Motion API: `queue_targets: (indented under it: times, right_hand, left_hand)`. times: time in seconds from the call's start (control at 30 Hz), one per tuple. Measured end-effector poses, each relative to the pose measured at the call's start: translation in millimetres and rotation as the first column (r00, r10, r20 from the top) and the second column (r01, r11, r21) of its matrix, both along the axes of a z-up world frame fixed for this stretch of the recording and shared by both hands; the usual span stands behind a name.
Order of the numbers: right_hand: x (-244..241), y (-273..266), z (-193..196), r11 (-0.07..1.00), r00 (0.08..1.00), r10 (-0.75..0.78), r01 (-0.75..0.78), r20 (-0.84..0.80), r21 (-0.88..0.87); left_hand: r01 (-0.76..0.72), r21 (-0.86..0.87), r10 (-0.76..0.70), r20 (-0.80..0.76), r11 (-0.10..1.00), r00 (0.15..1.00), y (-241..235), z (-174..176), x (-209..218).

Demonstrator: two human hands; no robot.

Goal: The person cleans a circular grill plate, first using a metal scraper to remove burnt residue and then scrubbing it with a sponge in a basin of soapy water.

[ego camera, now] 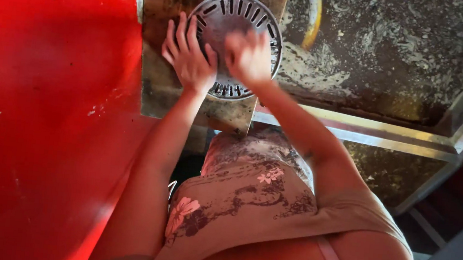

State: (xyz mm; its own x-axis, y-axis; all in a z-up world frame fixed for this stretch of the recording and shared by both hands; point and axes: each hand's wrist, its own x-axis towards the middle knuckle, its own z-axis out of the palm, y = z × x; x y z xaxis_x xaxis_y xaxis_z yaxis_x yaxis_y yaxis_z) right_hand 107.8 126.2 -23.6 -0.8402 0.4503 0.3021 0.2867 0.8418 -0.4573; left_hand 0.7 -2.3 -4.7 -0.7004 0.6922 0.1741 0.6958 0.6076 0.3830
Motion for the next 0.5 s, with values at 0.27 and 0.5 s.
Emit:
queue_targets:
  times: [0.27,0.5]
  right_hand:
    - [4,59,-5,0.962,0.961,-0.27,0.272,-0.057,0.038]
    - [-21,92,-25,0.979,0.976,-0.203,0.203,-0.076,-0.008]
  left_hand:
    - [0.12,-0.074,-0.117,0.043,0.99,0.992,-2,5,-3]
    - [0.122,-0.052,-0.119,0.047,0.991,0.992,3,9,-6]
